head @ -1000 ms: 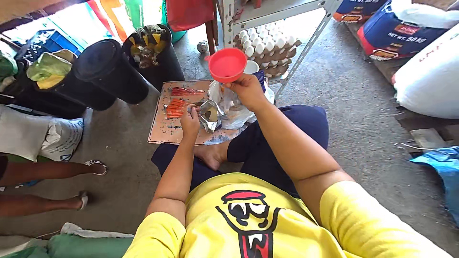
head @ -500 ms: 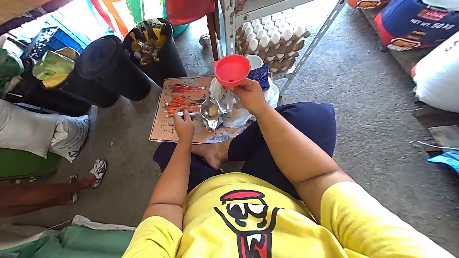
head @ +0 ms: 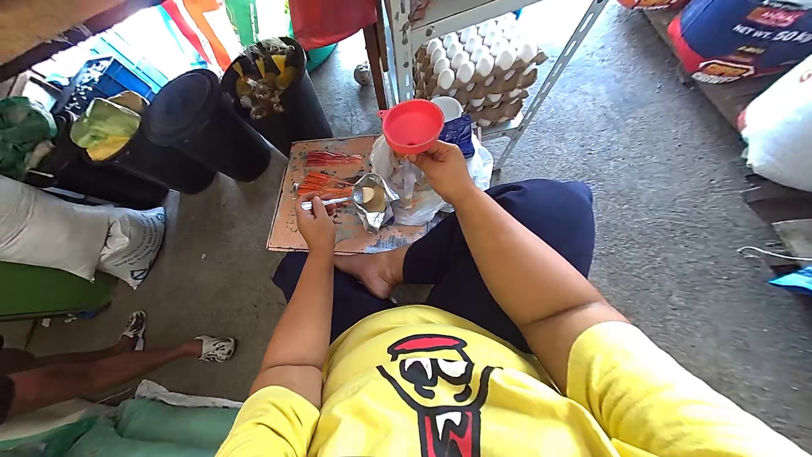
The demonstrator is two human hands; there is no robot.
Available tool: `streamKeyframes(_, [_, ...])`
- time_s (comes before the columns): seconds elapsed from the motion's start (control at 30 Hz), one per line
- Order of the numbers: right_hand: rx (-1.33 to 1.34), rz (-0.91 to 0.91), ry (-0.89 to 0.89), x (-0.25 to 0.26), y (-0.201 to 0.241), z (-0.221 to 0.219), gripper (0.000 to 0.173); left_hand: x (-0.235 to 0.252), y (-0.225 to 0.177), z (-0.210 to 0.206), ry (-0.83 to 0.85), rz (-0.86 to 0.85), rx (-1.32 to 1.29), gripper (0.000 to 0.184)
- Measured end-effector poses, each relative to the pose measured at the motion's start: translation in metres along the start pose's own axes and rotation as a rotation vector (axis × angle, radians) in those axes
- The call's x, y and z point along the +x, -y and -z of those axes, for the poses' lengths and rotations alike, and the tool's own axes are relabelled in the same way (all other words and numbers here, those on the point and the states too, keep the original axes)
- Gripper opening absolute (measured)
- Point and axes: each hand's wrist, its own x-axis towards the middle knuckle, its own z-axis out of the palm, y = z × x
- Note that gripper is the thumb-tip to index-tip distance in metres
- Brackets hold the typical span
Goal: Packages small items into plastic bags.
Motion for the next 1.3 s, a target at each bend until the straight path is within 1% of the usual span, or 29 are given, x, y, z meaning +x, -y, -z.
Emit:
streamKeyframes(0.1, [0.008, 0.003, -0.011, 0.0, 0.0, 0.002, 0.017, 0.002, -0.005, 0.002, -0.057, 0.099, -0.094, 0.024])
streamKeyframes(0.2, [0.013, 0.002, -0.01, 0.001, 0.002, 0.004, 0.017, 0.007, -0.016, 0.005, -0.091, 0.087, -0.144, 0.022])
streamKeyframes(0.27, [0.017, -0.001, -0.008, 0.005, 0.007, 0.005, 0.018, 0.013, -0.034, 0.007, -0.085, 0.053, -0.173, 0.019])
streamKeyframes(0.37, [-0.008, -0.008, -0.013, 0.016, 0.023, 0.008, 0.018, 0.025, -0.078, 0.008, -0.073, -0.032, -0.228, 0.019])
streamKeyframes(0.47, [-0.041, -0.024, 0.003, 0.029, 0.047, 0.013, 0.018, 0.042, -0.131, 0.007, -0.072, -0.128, -0.28, 0.018])
streamKeyframes(0.57, [-0.057, 0.0, 0.013, 0.046, 0.067, 0.019, 0.02, 0.06, -0.184, 0.003, -0.055, -0.207, -0.351, 0.017])
streamKeyframes(0.7, [-0.061, 0.016, -0.011, 0.063, 0.101, 0.029, 0.02, 0.08, -0.243, -0.012, 0.013, -0.354, -0.455, 0.012])
streamKeyframes(0.83, [-0.075, 0.038, -0.017, 0.082, 0.133, 0.04, 0.023, 0.092, -0.289, -0.036, 0.095, -0.409, -0.491, 0.008])
streamKeyframes(0.93, [-0.072, 0.072, -0.022, 0.095, 0.153, 0.047, 0.023, 0.1, -0.311, -0.055, 0.169, -0.453, -0.479, 0.008])
streamKeyframes(1.07, [-0.089, 0.099, -0.048, 0.106, 0.178, 0.058, 0.02, 0.106, -0.331, -0.076, 0.223, -0.52, -0.48, 0.006])
streamKeyframes(1.2, [-0.134, 0.126, -0.059, 0.116, 0.187, 0.07, 0.019, 0.111, -0.34, -0.089, 0.244, -0.626, -0.443, 0.006])
streamKeyframes(1.3, [-0.117, 0.123, -0.066, 0.122, 0.188, 0.077, 0.018, 0.116, -0.343, -0.096, 0.24, -0.696, -0.416, 0.006])
